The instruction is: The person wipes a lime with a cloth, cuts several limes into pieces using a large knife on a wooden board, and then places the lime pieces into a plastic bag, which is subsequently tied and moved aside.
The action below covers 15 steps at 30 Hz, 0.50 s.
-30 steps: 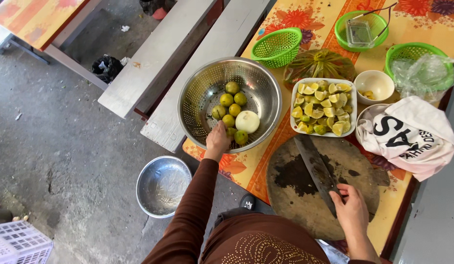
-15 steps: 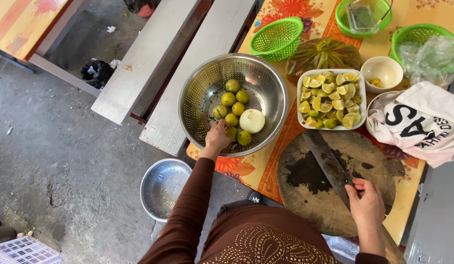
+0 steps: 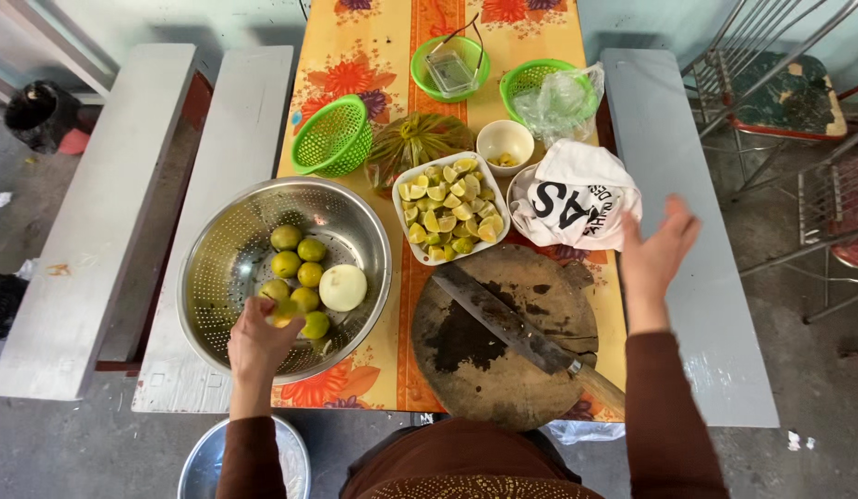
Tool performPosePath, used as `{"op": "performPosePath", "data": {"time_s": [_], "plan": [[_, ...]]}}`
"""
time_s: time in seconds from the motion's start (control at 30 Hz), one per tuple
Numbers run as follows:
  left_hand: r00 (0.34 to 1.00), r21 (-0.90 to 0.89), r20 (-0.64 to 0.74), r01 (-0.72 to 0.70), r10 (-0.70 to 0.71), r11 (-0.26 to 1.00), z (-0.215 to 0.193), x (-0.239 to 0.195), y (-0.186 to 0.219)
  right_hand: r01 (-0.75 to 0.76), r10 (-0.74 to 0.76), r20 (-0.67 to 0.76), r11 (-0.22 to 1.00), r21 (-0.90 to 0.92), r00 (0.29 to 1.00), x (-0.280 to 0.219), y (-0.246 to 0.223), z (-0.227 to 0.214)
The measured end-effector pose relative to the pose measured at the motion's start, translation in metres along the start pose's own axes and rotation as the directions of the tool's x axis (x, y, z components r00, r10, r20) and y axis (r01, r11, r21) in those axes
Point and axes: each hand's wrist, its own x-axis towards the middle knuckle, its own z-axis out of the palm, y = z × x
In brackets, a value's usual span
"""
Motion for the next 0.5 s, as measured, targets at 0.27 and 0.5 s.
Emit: {"op": "performPosePath", "data": {"time_s": [0.27, 0.5], "plan": [[0.784, -0.922, 0.382, 0.287, 0.49, 0.26, -0.021, -0.103, 0.249, -0.352, 0.2, 0.308, 0.728, 0.589, 0.93, 0.034, 0.012, 0.014], [0.536, -0.804, 0.485, 0.585, 0.691, 0.11, 0.126, -0.098, 0.394, -0.599, 0.184, 0.57, 0.206, 0.774, 0.8, 0.014, -0.034, -0.042]]}}
